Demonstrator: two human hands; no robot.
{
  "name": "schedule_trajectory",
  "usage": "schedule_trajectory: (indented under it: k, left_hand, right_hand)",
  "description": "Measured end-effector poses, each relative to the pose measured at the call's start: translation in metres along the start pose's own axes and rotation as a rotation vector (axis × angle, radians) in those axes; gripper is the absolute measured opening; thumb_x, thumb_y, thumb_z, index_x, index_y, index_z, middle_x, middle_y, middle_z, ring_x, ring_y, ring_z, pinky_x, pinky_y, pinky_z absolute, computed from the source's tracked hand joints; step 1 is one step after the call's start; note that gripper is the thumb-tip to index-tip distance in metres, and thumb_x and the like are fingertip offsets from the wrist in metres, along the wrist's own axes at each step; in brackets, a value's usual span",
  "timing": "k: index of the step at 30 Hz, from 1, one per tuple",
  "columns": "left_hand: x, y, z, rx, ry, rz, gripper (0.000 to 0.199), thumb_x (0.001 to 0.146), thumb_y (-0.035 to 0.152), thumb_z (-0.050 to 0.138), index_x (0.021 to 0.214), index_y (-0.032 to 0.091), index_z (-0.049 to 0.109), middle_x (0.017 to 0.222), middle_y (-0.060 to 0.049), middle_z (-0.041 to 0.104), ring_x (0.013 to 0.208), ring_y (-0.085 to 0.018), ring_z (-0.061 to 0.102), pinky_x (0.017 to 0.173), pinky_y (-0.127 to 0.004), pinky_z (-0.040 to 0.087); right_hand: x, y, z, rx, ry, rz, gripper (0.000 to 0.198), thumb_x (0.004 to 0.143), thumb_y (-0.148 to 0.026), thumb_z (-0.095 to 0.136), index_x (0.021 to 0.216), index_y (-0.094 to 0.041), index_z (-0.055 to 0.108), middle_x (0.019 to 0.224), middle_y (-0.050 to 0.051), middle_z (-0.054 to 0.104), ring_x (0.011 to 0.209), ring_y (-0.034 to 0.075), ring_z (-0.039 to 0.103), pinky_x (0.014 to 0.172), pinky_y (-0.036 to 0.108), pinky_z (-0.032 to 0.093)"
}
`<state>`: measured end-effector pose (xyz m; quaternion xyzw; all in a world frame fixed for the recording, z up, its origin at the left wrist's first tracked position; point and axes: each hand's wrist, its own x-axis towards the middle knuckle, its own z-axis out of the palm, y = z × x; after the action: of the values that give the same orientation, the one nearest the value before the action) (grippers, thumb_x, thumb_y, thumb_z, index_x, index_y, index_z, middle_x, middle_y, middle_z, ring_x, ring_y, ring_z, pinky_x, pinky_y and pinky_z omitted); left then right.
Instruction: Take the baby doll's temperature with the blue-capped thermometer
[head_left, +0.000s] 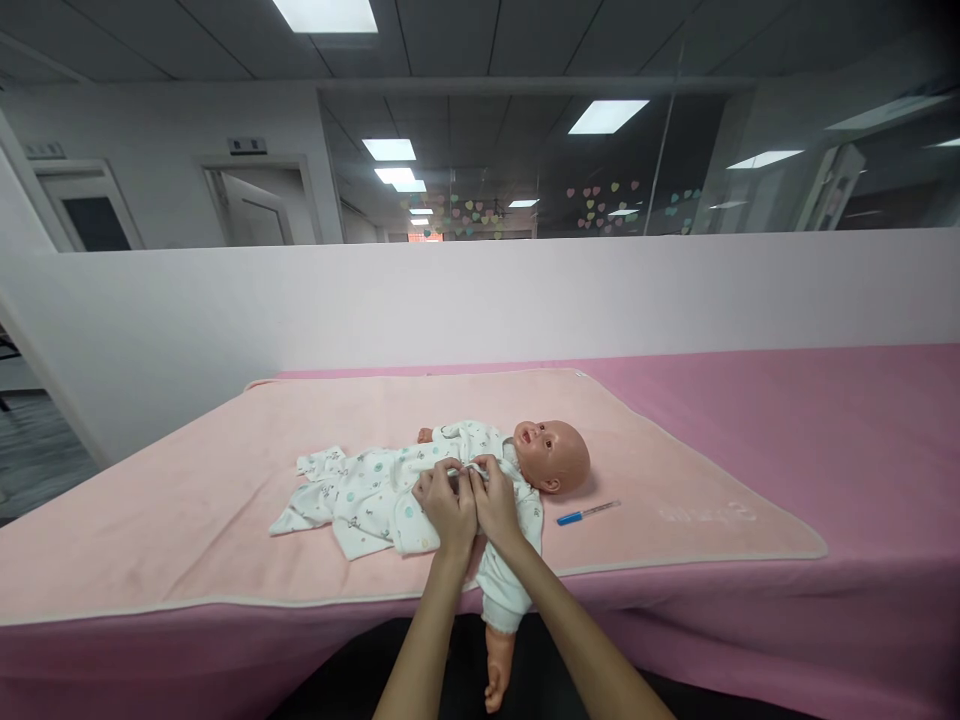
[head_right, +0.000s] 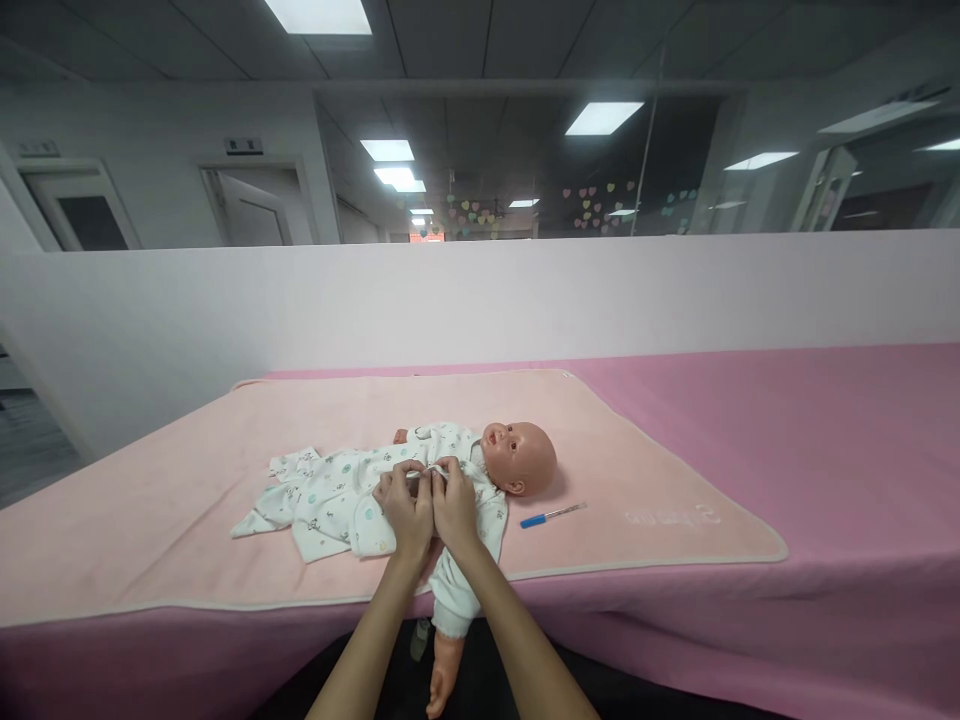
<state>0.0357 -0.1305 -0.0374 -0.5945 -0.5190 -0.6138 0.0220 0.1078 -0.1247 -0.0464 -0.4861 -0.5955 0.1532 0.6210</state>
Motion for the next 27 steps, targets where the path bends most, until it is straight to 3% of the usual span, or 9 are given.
schedule_trajectory:
  k: [22, 27]
  left_hand:
    - [0.0017, -0.001, -0.0031, 0.179, -0.095, 0.174, 0.012, 0.079, 0.015, 0.044, 0.069, 0.02, 0.049, 0.07, -0.001, 0.06, 0.072, -0.02, 0.045, 0.072, -0.035, 0.028]
    - [0.002, -0.0013, -0.0037, 0.161, -0.109, 0.16, 0.011, 0.079, 0.015, 0.044, 0.07, 0.02, 0.049, 0.071, -0.001, 0.06, 0.073, -0.019, 0.046, 0.072, -0.034, 0.028]
  right_hand:
    - [0.0014, 0.0049, -0.0005, -0.034, -0.009, 0.034, 0.022, 0.081, -0.024, 0.039, 0.092, -0.02, 0.058, 0.089, 0.006, 0.064, 0.081, 0.019, 0.058, 0.072, 0.03, 0.043]
    - [0.0014, 0.0046, -0.0008, -0.04, 0.002, 0.019, 0.021, 0.081, -0.025, 0.04, 0.09, -0.02, 0.059, 0.086, 0.005, 0.065, 0.078, 0.019, 0.058, 0.071, 0.03, 0.043]
